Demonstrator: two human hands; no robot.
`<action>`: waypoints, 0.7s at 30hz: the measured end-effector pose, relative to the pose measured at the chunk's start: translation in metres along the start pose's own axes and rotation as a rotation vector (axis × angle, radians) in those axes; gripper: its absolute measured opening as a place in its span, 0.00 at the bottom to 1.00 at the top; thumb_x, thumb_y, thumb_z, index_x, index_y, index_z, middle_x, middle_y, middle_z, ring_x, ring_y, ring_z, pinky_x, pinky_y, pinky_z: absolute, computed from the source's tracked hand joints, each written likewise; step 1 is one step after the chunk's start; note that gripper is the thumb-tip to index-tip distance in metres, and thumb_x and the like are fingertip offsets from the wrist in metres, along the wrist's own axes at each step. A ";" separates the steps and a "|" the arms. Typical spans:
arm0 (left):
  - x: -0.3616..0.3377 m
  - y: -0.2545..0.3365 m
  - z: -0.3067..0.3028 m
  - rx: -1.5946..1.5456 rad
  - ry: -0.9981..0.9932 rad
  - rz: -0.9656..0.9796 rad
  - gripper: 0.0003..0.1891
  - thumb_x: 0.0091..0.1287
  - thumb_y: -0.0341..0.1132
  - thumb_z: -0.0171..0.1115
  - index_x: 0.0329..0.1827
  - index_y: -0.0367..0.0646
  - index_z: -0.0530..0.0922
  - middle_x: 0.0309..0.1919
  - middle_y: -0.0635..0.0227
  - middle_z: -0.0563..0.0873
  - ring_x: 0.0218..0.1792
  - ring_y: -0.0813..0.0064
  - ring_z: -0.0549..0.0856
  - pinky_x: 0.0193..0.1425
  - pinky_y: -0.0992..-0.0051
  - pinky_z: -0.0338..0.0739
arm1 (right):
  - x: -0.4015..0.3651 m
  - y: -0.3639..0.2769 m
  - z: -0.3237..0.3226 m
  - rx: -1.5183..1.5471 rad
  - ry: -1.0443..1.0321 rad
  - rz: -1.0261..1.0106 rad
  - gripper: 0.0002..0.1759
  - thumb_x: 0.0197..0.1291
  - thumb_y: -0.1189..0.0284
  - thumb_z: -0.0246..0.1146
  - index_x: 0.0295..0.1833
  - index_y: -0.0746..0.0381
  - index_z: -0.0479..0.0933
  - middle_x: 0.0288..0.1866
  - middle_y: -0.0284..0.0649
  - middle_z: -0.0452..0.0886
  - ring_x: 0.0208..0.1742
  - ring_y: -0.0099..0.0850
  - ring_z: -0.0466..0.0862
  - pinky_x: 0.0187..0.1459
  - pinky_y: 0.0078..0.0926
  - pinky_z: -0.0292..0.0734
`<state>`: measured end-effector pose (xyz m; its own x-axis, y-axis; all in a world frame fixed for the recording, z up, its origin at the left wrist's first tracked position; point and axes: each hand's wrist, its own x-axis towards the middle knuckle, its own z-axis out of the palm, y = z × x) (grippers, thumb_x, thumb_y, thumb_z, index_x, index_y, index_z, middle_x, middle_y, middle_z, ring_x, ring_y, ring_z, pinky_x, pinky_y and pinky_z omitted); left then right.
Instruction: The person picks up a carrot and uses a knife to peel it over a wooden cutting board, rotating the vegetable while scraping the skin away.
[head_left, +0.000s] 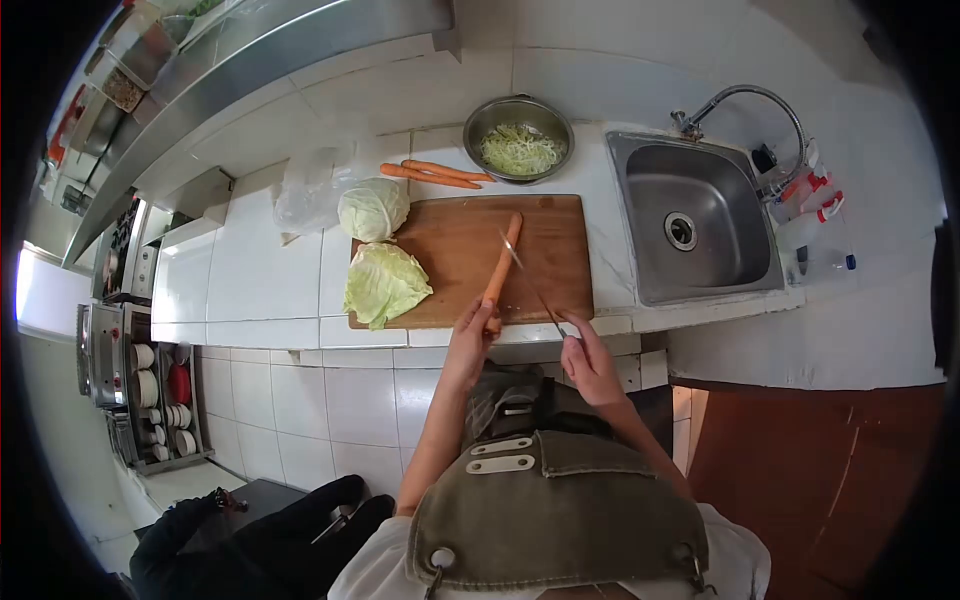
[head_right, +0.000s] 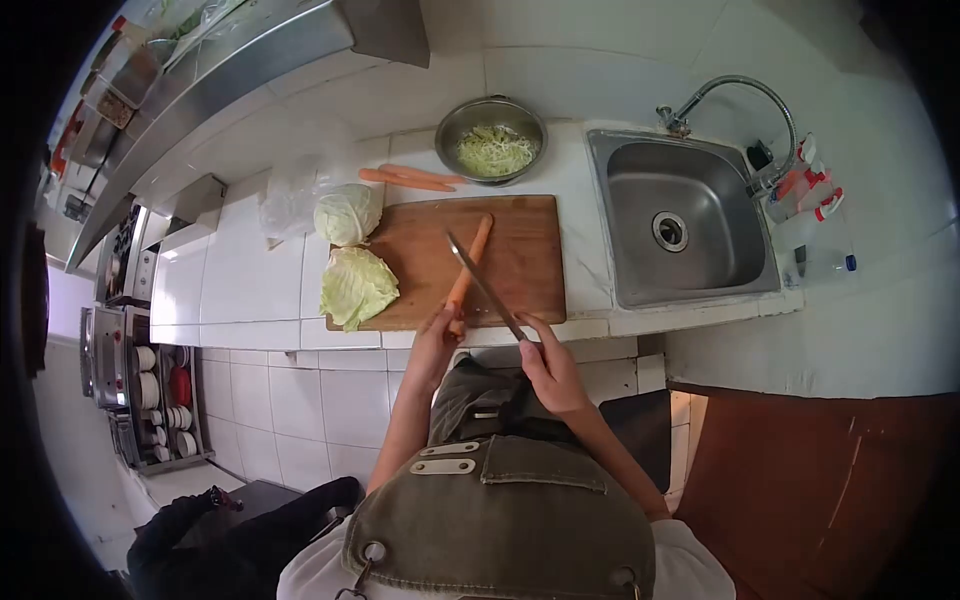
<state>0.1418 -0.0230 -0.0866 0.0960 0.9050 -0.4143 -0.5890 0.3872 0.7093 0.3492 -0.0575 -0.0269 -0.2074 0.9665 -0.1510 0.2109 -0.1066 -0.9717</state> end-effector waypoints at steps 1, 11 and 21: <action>-0.001 0.001 0.000 -0.002 0.003 0.002 0.15 0.74 0.38 0.54 0.58 0.40 0.72 0.33 0.72 0.76 0.30 0.82 0.73 0.37 0.82 0.71 | 0.001 0.004 0.000 -0.105 0.052 -0.026 0.17 0.72 0.69 0.51 0.63 0.63 0.66 0.24 0.35 0.71 0.25 0.24 0.71 0.31 0.24 0.68; -0.006 0.017 -0.004 0.376 0.088 0.035 0.15 0.71 0.36 0.57 0.56 0.39 0.74 0.38 0.69 0.80 0.38 0.79 0.81 0.44 0.77 0.77 | -0.004 0.019 0.002 -0.156 0.048 0.001 0.15 0.71 0.68 0.51 0.60 0.61 0.65 0.24 0.44 0.74 0.26 0.35 0.75 0.33 0.32 0.70; -0.002 0.016 0.002 0.261 -0.042 -0.044 0.20 0.73 0.42 0.55 0.60 0.37 0.75 0.44 0.71 0.82 0.43 0.81 0.82 0.47 0.79 0.77 | -0.003 0.009 -0.006 -0.201 0.019 -0.017 0.15 0.71 0.69 0.52 0.60 0.61 0.67 0.23 0.45 0.74 0.25 0.36 0.76 0.32 0.32 0.69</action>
<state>0.1336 -0.0184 -0.0728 0.1531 0.8907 -0.4280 -0.3571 0.4537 0.8165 0.3573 -0.0602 -0.0338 -0.1953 0.9722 -0.1294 0.3943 -0.0430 -0.9180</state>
